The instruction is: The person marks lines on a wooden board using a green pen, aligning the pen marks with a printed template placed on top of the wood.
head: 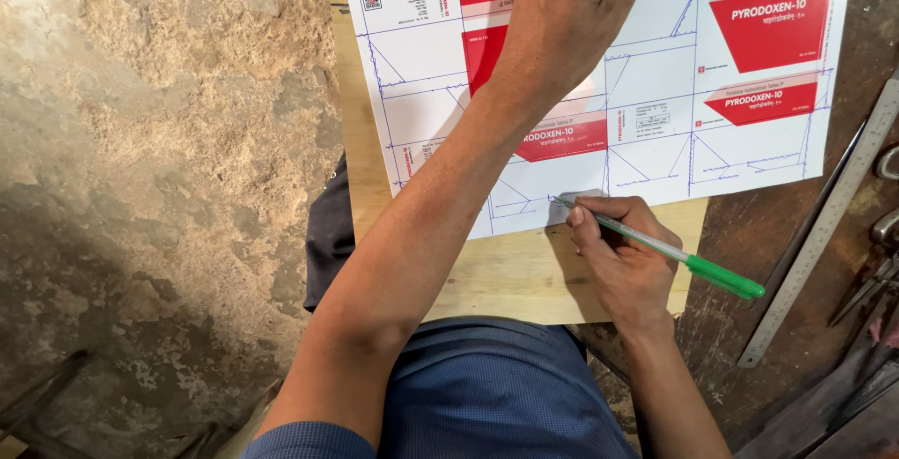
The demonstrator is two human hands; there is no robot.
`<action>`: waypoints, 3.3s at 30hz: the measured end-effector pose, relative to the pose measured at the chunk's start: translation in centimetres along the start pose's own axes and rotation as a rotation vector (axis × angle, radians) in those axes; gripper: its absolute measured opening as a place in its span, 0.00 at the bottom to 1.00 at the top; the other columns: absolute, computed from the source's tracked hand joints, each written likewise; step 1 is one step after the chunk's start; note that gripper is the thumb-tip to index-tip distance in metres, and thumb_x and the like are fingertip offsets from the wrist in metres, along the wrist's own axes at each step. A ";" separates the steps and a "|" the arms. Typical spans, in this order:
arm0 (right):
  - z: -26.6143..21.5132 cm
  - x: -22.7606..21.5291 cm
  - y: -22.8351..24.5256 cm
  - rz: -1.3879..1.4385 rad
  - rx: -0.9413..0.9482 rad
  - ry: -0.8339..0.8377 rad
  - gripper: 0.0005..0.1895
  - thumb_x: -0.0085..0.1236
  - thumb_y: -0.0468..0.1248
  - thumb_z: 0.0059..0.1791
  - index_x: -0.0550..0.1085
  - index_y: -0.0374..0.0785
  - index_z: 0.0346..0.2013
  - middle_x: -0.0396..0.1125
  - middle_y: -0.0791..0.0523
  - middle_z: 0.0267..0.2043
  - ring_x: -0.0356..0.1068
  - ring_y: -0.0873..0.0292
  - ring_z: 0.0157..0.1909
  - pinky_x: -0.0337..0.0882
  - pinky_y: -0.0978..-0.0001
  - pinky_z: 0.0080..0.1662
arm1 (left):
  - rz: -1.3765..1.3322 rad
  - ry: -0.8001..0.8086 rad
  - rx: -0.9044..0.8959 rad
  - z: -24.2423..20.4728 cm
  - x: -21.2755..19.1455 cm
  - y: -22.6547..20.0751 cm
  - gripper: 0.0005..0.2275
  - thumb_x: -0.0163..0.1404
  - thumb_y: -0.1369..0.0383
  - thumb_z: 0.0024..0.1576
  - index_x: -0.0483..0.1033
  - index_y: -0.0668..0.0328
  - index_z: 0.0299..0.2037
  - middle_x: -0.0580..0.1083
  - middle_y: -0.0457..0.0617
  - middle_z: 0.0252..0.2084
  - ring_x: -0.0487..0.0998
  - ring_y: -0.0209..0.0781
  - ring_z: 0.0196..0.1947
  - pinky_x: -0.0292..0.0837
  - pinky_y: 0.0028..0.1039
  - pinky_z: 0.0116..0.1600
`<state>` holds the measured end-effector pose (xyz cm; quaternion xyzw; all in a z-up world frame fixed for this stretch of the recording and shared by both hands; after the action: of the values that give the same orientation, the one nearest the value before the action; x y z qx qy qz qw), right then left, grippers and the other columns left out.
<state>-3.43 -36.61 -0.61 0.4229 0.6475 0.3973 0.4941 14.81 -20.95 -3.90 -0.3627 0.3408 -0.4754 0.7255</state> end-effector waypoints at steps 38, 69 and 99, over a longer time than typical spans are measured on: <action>-0.3 -3.7 -2.6 0.080 0.080 -0.219 0.09 0.58 0.30 0.57 0.70 0.28 0.48 0.72 0.52 0.39 0.71 0.66 0.36 0.74 0.78 0.37 | -0.041 0.060 -0.085 0.9 -0.4 -0.8 0.07 0.50 0.72 0.68 0.70 0.59 0.36 0.64 0.42 0.18 0.63 0.29 0.17 0.55 0.25 0.23; -1.4 -0.9 -1.3 0.108 0.090 -0.110 0.09 0.59 0.30 0.55 0.71 0.27 0.47 0.72 0.53 0.36 0.72 0.67 0.35 0.75 0.77 0.37 | -0.018 -0.011 -0.008 0.3 -0.2 -0.1 0.10 0.51 0.70 0.65 0.69 0.59 0.31 0.65 0.43 0.18 0.67 0.30 0.16 0.59 0.24 0.23; -1.7 2.5 0.1 0.086 0.108 0.019 0.08 0.60 0.30 0.54 0.73 0.26 0.45 0.72 0.53 0.34 0.71 0.68 0.33 0.73 0.79 0.36 | 0.015 -0.040 -0.009 -0.3 0.6 1.0 0.10 0.53 0.67 0.63 0.70 0.56 0.28 0.66 0.39 0.16 0.68 0.27 0.15 0.61 0.22 0.21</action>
<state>-5.46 -34.37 -0.95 0.4728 0.6538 0.3865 0.4467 15.23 -21.28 -5.01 -0.3727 0.3308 -0.4611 0.7342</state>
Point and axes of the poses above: each hand's wrist, its own z-axis towards the middle knuckle, its own x-axis out of the palm, y = z × x, the point moved 7 cm from there along z, towards the middle knuckle
